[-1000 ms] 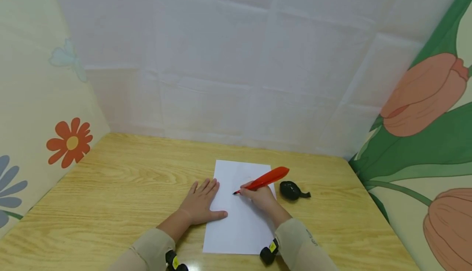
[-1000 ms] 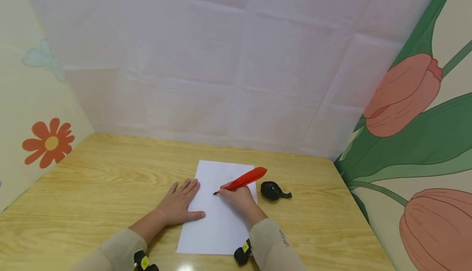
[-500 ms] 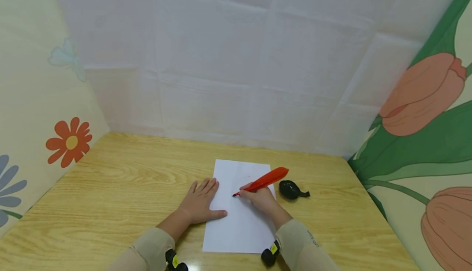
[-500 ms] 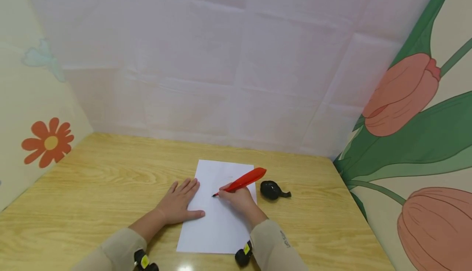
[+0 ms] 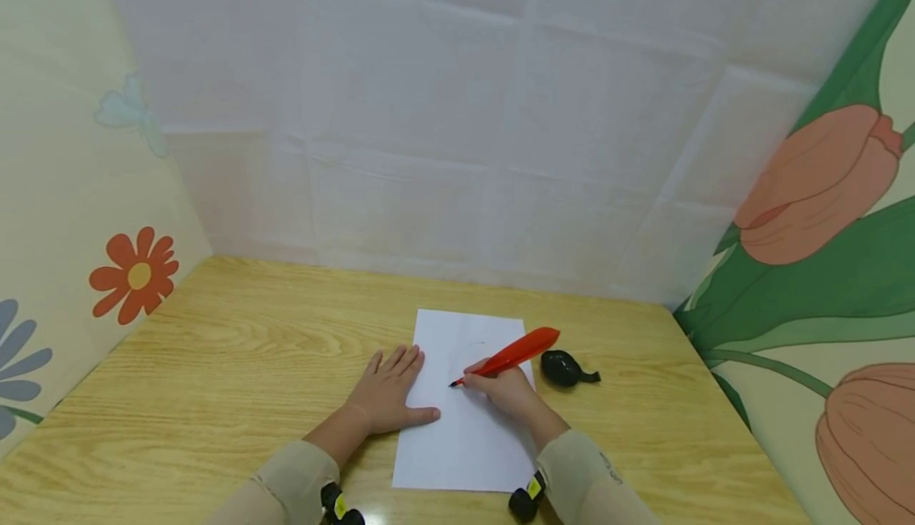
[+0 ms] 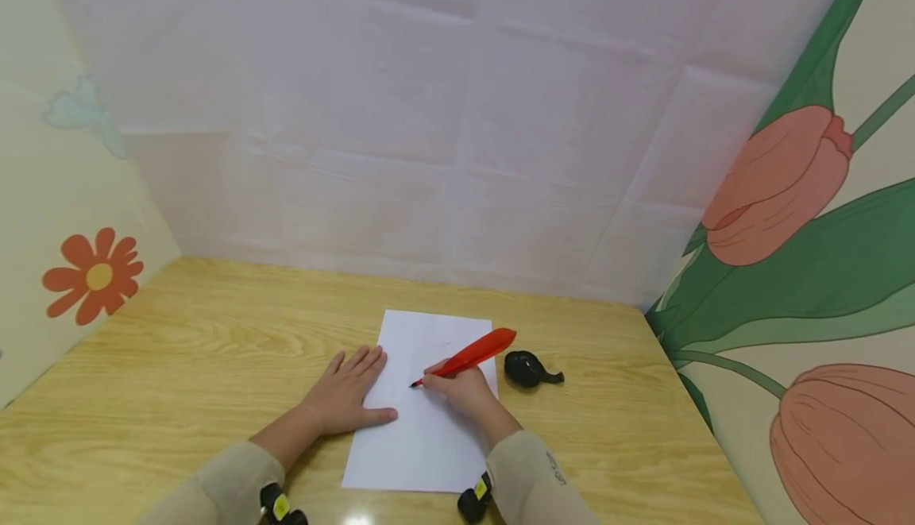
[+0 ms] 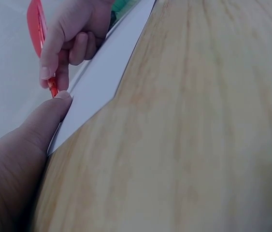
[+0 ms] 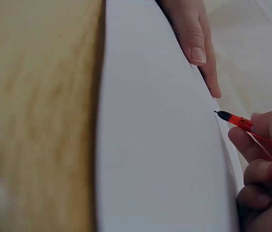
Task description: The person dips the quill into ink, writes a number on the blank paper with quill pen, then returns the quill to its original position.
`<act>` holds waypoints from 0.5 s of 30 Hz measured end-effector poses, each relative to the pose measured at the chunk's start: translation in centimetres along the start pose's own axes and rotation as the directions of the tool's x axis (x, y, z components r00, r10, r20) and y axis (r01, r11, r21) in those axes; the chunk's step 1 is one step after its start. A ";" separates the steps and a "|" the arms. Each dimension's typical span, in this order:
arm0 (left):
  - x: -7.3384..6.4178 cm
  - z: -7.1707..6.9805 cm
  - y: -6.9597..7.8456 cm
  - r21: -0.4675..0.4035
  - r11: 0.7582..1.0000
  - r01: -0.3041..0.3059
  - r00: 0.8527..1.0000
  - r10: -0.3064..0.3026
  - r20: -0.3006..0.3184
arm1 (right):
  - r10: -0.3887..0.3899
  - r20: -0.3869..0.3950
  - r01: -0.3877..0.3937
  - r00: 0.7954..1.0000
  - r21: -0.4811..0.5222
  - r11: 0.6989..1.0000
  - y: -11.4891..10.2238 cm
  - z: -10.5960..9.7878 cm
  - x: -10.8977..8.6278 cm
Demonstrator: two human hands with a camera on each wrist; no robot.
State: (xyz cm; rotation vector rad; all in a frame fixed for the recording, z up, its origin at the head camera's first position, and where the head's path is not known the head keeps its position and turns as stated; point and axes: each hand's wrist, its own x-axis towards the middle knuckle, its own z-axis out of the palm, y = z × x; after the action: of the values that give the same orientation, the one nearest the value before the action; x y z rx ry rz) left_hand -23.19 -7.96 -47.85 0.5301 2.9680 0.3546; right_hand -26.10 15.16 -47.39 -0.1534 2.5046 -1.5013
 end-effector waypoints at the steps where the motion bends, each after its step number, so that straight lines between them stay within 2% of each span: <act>1: 0.0 0.0 0.0 -0.002 1.000 0.001 1.000 -0.001 -0.004 | -0.004 0.001 0.004 1.000 0.000 1.000 0.0 0.0 0.0; 15: 0.0 0.0 0.1 0.001 1.000 0.005 1.000 -0.005 -0.014 | -0.014 0.039 0.014 0.999 -0.004 1.000 0.2 -0.2 -0.5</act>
State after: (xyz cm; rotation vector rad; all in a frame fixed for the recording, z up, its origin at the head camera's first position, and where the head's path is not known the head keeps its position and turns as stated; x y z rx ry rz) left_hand -23.20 -7.90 -47.84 0.5227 2.9827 0.3586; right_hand -25.66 15.51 -47.44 -0.1996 2.4819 -1.4844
